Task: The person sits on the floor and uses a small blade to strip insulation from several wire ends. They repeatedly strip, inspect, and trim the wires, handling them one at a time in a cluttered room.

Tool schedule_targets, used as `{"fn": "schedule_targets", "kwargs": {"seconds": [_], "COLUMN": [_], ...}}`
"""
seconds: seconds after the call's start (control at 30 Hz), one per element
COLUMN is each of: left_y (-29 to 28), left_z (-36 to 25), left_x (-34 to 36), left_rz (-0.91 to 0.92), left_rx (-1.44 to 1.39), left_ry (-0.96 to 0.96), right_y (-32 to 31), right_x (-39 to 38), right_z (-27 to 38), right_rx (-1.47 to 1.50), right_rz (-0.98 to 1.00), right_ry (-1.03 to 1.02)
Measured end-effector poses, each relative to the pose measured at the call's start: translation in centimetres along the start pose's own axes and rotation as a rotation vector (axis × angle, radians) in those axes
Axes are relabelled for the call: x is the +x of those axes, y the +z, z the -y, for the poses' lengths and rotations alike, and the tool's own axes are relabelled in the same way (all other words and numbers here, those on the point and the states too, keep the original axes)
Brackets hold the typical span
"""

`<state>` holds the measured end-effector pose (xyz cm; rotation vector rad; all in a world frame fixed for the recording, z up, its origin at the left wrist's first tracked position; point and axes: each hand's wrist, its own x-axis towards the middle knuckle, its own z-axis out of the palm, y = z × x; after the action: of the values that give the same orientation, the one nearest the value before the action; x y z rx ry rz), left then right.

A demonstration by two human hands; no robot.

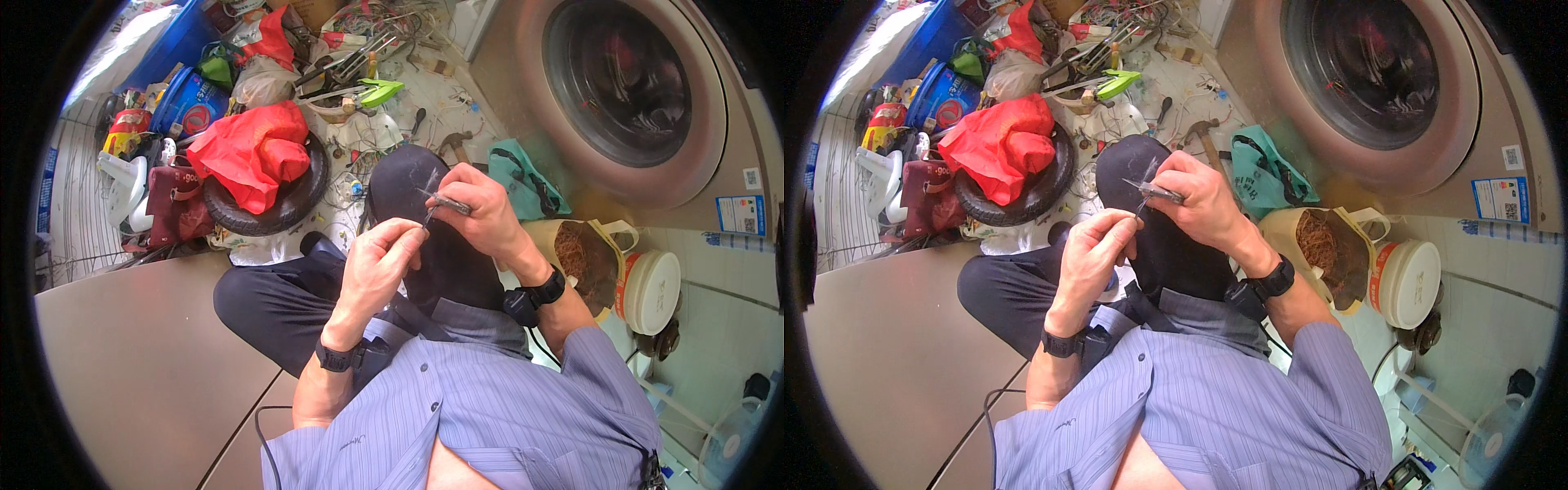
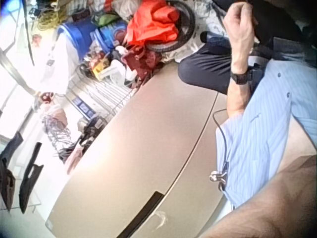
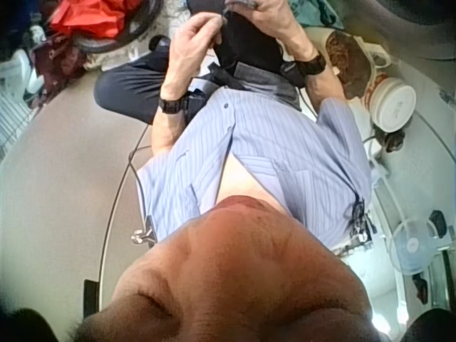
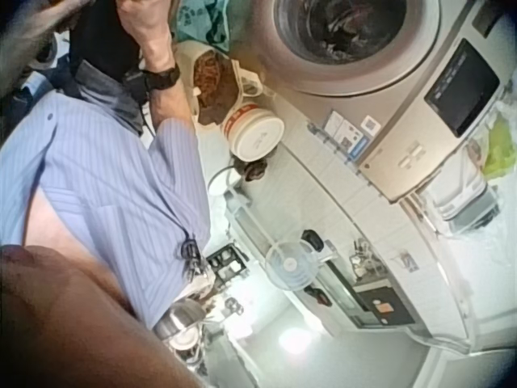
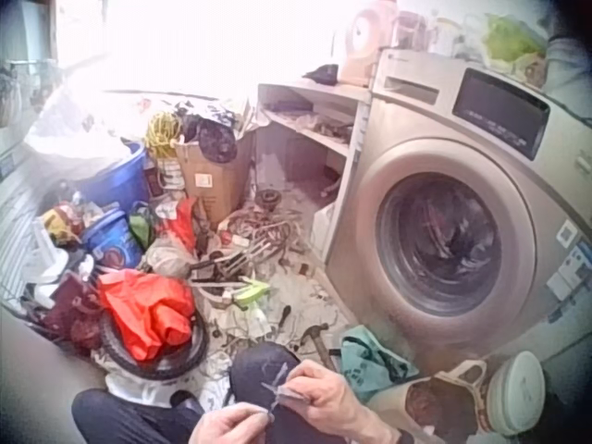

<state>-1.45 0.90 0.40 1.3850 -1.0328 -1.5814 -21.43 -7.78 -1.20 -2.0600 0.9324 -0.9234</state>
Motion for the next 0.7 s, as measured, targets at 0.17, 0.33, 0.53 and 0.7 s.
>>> {"fn": "schedule_targets", "kwargs": {"seconds": [0.17, 0.33, 0.53, 0.7], "left_y": [0.7, 1.2, 0.9, 1.1], "left_z": [0.5, 0.7, 0.7, 1.0], "left_x": [0.5, 0.6, 0.7, 0.9], "left_rz": [-0.02, -0.035, -0.112, -0.125], "left_rx": [-0.124, -0.244, -0.248, -0.213], "left_ry": [0.05, -0.018, 0.086, 0.083], "right_y": [-0.1, 0.5, 0.2, 0.1], "right_x": [0.0, 0.0, -0.4, -0.7], "right_z": [1.0, 2.0, 2.0, 1.6], "right_rx": [0.097, 0.142, 0.293, 0.271], "right_rz": [0.029, 0.022, 0.02, 0.009], "right_ry": [0.097, 0.2, 0.328, 0.27]}}
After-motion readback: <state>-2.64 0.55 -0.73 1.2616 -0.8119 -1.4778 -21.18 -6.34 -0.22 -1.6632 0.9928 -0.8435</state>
